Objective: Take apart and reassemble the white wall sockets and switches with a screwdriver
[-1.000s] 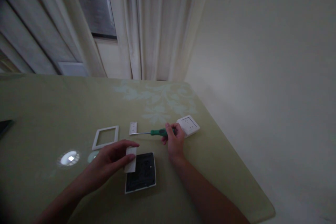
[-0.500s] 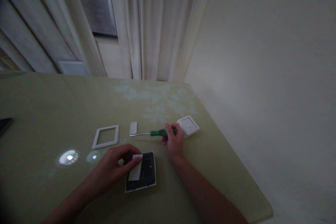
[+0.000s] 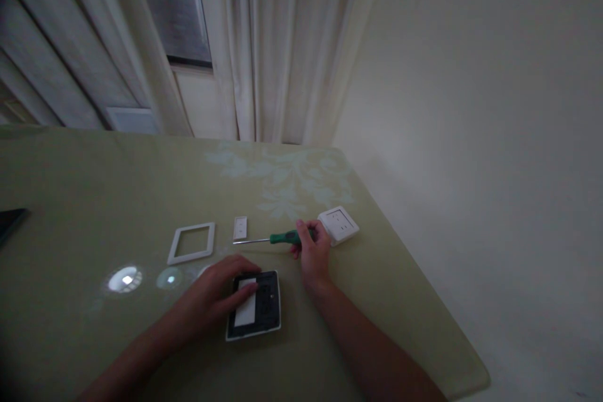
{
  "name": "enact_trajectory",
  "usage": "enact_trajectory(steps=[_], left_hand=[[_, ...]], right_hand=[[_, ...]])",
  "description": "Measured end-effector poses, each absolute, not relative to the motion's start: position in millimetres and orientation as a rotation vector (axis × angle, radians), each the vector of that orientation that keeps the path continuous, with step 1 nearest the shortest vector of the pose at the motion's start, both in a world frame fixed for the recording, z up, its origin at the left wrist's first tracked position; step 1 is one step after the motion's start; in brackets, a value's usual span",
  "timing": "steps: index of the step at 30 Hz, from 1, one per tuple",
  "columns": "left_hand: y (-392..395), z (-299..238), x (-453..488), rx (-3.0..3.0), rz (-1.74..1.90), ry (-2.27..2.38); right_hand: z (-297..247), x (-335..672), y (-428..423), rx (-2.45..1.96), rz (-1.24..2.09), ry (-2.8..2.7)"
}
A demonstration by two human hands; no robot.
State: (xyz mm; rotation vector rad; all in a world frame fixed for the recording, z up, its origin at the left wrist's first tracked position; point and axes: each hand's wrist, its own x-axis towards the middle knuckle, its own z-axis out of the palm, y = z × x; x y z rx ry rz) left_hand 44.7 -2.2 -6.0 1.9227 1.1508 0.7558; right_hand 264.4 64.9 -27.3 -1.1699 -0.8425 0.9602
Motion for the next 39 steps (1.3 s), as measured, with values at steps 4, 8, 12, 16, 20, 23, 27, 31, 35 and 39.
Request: enact_trajectory(steps=[4,8,12,16,20,23,27,31,35,39], left_hand=[[2.0,-7.2,44.6,1.726,0.705,1.153],[4.8,-7.9,45.6,1.637,0.712,1.145],[6.4,-9.0,46.1,1.621,0.698,1.136],[5.6,-10.5,47.0,1.644,0.708,1.120],[3.1,-6.5,45.7,1.733,0.766,1.156],[-0.7,4.9,38.7,1.846,0.865,1.096],[-9.0,20.6,29.0,2.044,0.790,1.041],[-14.6,22.5,31.0,2.175,0.582,1.092],[-18.3,19.7,36.9,2.244,0.491,1.143],[-22.4,22.0,39.7,2.321,0.431,1.163]], right_hand=[[-27.1,264.4,64.5,-1.172,0.962,-0.838],[-26.4,263.9,64.2,-1.175,0.961,-0.837],[-26.0,263.4,64.6,-1.177,0.957,-0.840],[-26.7,263.4,65.3,-1.175,0.951,-0.838],[-27.5,264.4,65.6,-1.172,0.957,-0.842],[-28.3,265.2,66.0,-1.167,0.963,-0.841],[-28.5,265.2,66.0,-1.166,0.969,-0.840],[-28.0,264.9,65.7,-1.171,0.972,-0.844],[-28.3,264.6,65.7,-1.173,0.972,-0.839],[-28.5,264.2,64.8,-1.176,0.973,-0.835]])
